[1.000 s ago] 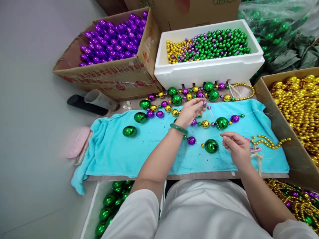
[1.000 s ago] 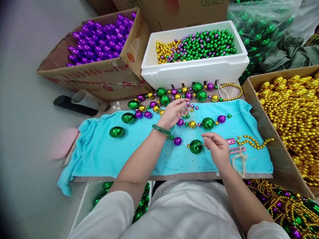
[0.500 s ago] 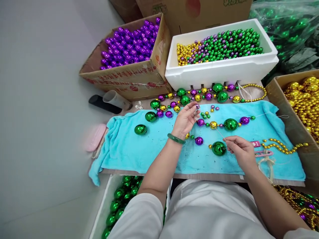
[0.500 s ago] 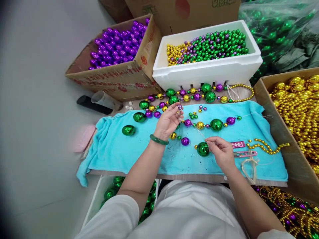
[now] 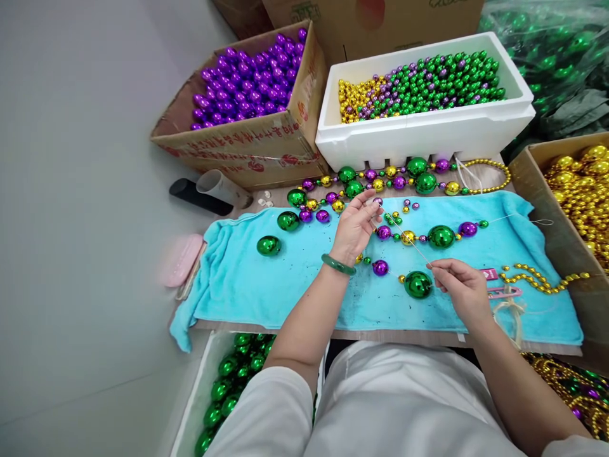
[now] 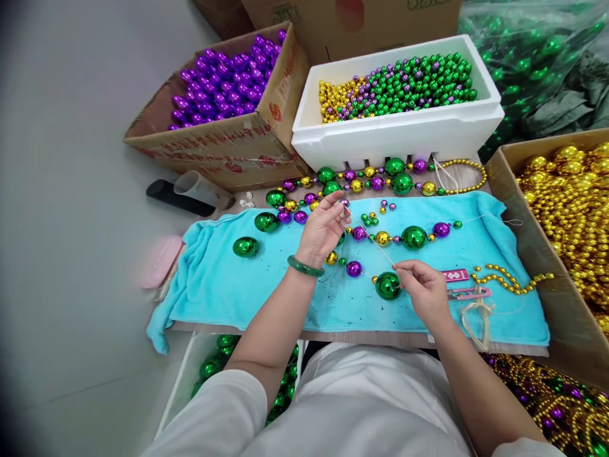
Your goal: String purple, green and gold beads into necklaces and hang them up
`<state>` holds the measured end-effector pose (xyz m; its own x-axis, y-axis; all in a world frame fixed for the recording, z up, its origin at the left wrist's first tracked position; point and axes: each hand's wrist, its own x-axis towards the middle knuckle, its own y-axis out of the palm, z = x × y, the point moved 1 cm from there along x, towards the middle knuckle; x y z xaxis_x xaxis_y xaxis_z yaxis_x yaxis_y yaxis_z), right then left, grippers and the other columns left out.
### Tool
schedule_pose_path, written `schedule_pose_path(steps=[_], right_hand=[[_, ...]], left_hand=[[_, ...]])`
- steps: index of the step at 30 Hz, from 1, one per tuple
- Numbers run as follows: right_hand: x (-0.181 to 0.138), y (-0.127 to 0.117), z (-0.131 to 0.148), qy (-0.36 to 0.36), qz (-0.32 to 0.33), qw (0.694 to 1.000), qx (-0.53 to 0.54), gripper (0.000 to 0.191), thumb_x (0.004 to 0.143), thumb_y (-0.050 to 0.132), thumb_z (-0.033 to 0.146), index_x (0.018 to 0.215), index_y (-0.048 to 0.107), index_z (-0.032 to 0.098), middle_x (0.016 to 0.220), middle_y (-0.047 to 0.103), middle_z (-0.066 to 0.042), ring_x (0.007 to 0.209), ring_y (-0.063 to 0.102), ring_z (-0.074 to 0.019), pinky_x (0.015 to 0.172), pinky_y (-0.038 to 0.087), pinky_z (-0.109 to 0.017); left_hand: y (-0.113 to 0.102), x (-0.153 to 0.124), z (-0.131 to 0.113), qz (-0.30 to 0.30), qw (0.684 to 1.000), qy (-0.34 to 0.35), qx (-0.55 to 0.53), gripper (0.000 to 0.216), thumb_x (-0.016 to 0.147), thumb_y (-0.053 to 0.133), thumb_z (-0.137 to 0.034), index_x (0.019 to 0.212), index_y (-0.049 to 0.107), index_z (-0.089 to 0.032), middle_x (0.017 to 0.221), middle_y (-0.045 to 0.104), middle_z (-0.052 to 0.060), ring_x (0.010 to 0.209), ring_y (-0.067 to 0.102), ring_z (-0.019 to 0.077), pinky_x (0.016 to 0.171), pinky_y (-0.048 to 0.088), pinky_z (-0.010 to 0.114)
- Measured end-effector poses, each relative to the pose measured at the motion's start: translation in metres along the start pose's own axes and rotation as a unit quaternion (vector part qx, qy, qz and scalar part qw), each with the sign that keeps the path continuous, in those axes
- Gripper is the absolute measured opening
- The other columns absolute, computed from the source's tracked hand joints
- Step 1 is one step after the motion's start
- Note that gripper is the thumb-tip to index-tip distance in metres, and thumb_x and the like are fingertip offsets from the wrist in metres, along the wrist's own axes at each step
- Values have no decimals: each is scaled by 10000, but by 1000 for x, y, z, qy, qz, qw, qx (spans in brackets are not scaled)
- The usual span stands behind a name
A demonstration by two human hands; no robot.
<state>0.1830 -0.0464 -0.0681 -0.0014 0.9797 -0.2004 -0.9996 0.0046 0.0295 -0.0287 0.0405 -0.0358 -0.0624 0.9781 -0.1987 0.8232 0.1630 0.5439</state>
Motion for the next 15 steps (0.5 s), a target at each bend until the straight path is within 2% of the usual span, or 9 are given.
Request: schedule_pose_path(steps=[15], right_hand=[[2,1,5,16,0,1000,16,132,671,680,278,733,712,167,504,552,24,467,448,-81,460,356,-221]], left_hand=[[-4,3,2,21,999,-23,-39,264,763,652,-101,1012,625,-187,820,620,-15,676,593,61,618,471,185]])
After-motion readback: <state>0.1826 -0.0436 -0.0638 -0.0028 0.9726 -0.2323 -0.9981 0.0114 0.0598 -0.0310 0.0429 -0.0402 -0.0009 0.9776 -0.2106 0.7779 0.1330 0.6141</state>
